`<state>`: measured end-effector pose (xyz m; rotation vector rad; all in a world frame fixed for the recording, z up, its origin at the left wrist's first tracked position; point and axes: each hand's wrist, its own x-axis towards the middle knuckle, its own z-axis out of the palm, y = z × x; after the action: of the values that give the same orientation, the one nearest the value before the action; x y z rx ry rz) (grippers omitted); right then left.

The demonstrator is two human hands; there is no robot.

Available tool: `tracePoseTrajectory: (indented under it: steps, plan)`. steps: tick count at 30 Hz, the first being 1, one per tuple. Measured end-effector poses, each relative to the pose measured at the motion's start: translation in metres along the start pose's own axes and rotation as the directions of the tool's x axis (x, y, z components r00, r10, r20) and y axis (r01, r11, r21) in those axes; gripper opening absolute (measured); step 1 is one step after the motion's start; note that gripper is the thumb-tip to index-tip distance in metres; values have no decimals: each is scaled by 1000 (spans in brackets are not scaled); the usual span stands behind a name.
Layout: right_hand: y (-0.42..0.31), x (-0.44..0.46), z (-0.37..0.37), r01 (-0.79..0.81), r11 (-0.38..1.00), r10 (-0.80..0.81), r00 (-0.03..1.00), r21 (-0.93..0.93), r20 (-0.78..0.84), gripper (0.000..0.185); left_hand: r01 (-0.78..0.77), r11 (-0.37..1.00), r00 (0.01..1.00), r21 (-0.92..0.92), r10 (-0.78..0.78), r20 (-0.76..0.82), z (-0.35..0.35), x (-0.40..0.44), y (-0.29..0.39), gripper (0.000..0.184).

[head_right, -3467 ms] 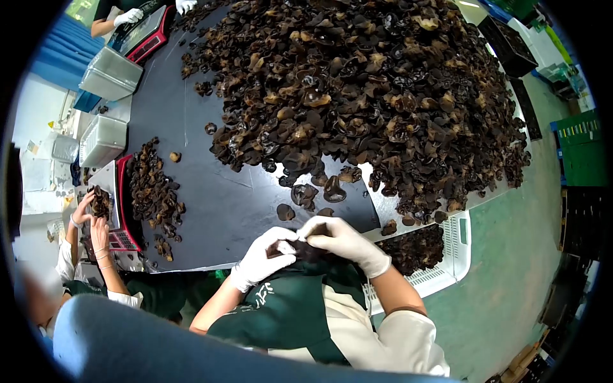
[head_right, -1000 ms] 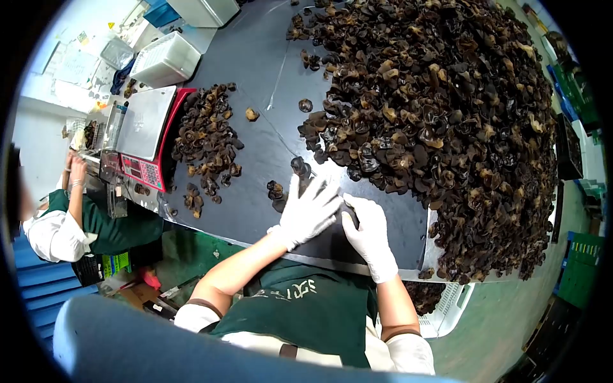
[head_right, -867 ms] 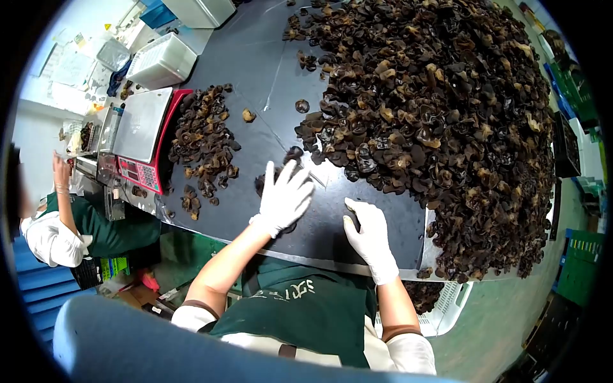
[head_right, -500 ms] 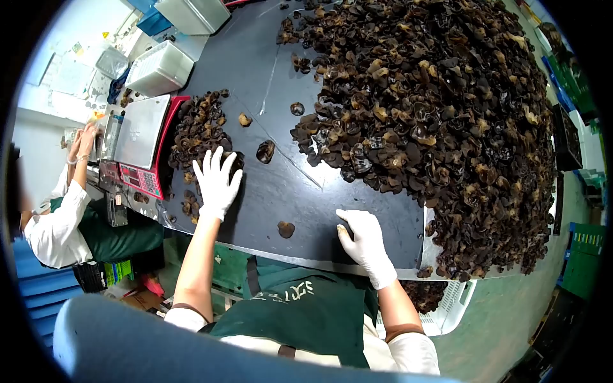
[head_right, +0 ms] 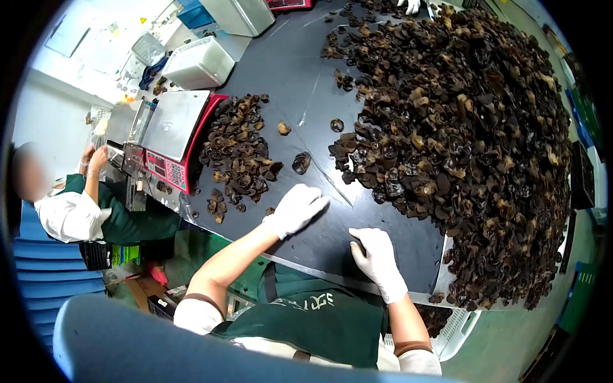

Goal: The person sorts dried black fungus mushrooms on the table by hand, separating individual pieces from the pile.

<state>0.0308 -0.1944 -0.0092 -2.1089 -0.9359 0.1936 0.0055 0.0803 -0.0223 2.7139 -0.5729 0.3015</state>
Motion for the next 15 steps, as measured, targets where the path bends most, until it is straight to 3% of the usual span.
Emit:
tracePoseTrajectory:
  steps: [2, 4, 6, 8, 10, 12, 14, 15]
  plan:
    - [-2, 3, 2, 36, 999, -37, 999, -9, -38, 32, -4, 985, 992, 175, 27, -125, -8, 23, -19, 33]
    - [-6, 7, 6, 51, 999, -51, 998, -1, -42, 32, 117, 906, 993, 406, -108, -45, -3, 32, -35, 42]
    - [-13, 14, 7, 79, 997, -78, 996, 15, -43, 32, 196, 891, 980, 409, -195, -46, -6, 31, -52, 43]
    - [-19, 20, 9, 117, 992, -116, 993, 48, -21, 30, 283, 791, 877, 542, -442, 188, -29, 35, -66, 41]
    - [-25, 26, 17, 158, 985, -158, 987, 65, 3, 30, 437, 693, 749, 573, -633, 194, -50, 25, -86, 41]
    - [-33, 33, 29, 224, 971, -228, 973, 85, 38, 30, 475, 642, 833, 602, -548, -73, -44, -7, -105, 41]
    - [-40, 32, 55, 338, 931, -333, 941, 137, -62, 26, 394, 678, 904, 620, -407, -129, -57, -14, -100, 43]
    - [-51, 37, 62, 375, 917, -377, 926, 135, -8, 17, 374, 731, 922, 571, -360, -144, -64, -12, -85, 42]
